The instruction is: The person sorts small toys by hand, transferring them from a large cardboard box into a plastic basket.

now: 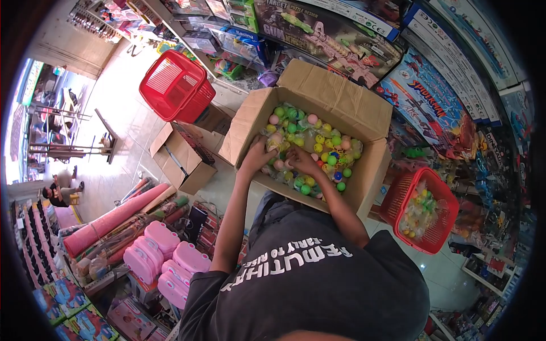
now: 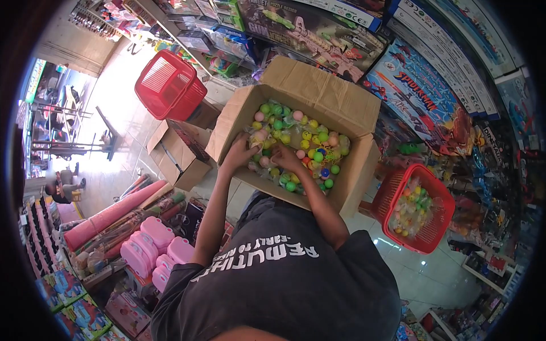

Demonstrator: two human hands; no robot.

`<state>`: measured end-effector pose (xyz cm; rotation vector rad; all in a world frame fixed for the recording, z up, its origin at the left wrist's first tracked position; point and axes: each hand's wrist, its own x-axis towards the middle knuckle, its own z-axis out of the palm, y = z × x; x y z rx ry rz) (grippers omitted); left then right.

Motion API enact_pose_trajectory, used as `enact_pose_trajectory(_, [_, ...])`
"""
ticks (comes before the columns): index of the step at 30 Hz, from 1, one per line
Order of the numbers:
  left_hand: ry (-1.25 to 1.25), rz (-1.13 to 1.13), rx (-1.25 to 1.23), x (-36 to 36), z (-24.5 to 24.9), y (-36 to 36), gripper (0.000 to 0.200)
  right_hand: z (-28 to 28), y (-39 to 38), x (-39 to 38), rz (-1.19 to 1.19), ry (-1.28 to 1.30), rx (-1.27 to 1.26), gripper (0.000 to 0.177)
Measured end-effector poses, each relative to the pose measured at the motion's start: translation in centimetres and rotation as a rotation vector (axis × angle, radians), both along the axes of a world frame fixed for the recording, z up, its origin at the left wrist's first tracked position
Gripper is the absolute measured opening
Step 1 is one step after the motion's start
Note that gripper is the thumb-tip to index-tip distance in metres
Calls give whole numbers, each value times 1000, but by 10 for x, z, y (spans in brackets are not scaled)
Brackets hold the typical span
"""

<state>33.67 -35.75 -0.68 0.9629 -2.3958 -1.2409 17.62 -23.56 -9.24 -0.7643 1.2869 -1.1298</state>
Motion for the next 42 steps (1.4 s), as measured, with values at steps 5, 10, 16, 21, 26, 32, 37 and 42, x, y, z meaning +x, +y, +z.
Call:
enact_pose_trajectory(5, [32,-27,-19,-1,4,1,49,20,14,17,378,1148,41,52])
enact_pose_trajectory(10, [106,-63,-26,0,3,1,47,30,10,33,361,1263,64,43])
enact_pose_trajectory(16, [212,-106,140,-1,8,5,45,17,11,18,374,1007,138,39])
enact_pose_trajectory(21, [235,-152,120,-2,10,7,29,45,43,9,-70,803,10,31])
enact_pose_trajectory(26, [175,-266,12,-8,17,9,21,78,85,21,-500,599,59,25])
enact_pose_trajectory(32, [246,-392,-182,-19,31,29,25,106,127,34,-813,248,-13,19])
enact_pose_trajectory(37, [307,-460,-103,-31,75,70,22,135,153,40,-1041,136,-101,19])
enact_pose_trajectory(42, [309,-558,89,-45,92,121,27,155,199,42,-1199,53,-194,31])
